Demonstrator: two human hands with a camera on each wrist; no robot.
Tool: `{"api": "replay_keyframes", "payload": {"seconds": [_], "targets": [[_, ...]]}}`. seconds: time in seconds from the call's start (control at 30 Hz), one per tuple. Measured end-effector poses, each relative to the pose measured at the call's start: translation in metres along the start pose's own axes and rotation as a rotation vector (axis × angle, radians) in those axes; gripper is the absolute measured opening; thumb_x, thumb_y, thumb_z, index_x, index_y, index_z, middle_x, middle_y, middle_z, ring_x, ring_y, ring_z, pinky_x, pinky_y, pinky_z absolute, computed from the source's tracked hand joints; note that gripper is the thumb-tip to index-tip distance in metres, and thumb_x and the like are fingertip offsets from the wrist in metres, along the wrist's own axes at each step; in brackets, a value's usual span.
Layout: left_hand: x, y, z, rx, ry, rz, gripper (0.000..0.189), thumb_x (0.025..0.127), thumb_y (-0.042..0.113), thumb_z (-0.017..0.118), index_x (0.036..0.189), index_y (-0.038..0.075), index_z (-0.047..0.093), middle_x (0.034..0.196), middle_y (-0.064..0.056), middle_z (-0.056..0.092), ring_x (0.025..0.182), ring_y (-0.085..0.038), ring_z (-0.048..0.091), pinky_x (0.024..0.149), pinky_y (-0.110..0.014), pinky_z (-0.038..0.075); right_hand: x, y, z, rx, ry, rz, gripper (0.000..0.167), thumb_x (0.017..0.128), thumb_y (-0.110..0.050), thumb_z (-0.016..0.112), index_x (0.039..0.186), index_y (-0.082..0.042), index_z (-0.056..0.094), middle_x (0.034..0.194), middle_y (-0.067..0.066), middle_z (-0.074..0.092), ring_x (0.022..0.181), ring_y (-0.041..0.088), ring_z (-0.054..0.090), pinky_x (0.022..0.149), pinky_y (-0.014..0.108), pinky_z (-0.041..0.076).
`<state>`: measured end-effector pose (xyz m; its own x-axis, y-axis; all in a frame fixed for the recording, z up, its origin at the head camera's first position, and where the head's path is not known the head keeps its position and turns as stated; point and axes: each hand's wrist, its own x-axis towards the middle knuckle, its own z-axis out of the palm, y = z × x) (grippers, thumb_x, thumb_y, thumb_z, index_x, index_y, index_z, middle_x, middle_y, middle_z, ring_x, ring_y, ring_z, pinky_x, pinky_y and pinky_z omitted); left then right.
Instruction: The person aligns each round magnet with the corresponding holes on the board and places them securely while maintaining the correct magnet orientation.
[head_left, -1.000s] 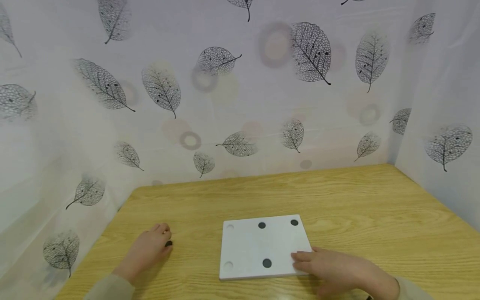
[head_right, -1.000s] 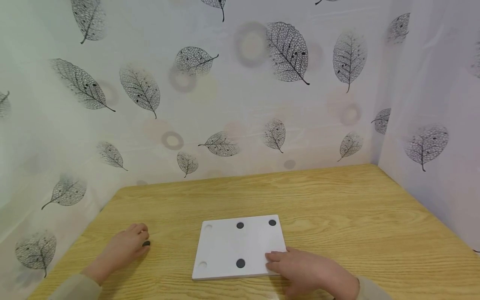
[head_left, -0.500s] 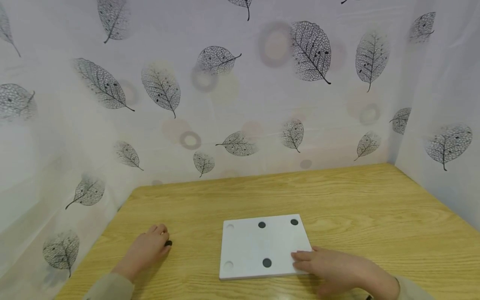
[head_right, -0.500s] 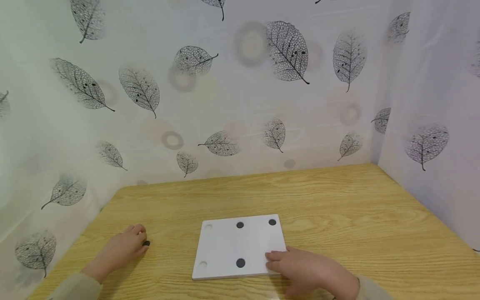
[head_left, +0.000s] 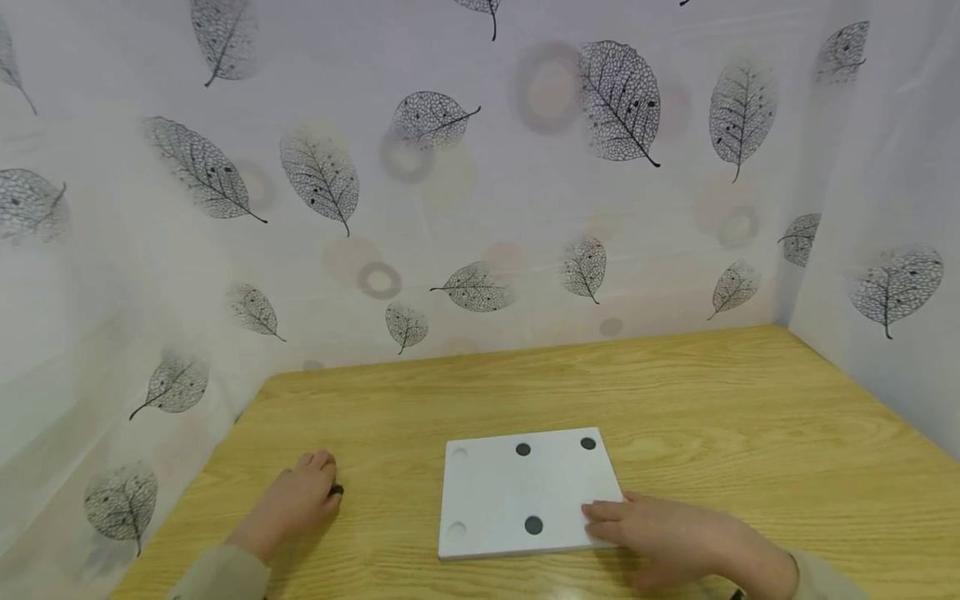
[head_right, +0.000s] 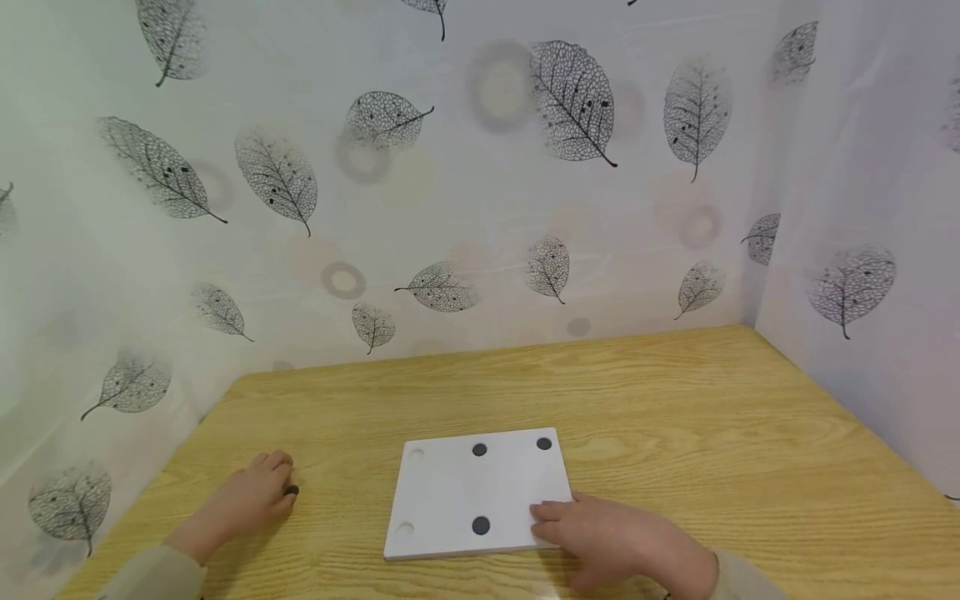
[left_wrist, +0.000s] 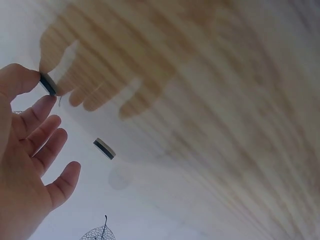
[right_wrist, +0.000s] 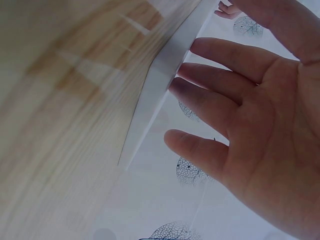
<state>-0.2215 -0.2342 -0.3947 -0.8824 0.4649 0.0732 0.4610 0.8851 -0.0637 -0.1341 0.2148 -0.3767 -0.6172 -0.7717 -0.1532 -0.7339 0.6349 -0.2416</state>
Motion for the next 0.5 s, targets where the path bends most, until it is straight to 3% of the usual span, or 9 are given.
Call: {"api": "replay_keyframes", "payload": {"seconds": [0.5], "targets": [[0.010,0.013,-0.002,-0.012,0.032,0.016,0.012,0.081,0.017,0.055,0.081,0.006,0.052,0.103,-0.013,0.048,0.099,-0.032,0.045,0.065,-0.051,0.043,0.000,-0.001,0.000,-0.001,-0.005,0.010,0.058,0.071,-0.023,0.071,0.124,-0.010,0.051,0.129,0.005,0.045,0.119,0.016,0.040,0.092,0.041,0.036]]}}
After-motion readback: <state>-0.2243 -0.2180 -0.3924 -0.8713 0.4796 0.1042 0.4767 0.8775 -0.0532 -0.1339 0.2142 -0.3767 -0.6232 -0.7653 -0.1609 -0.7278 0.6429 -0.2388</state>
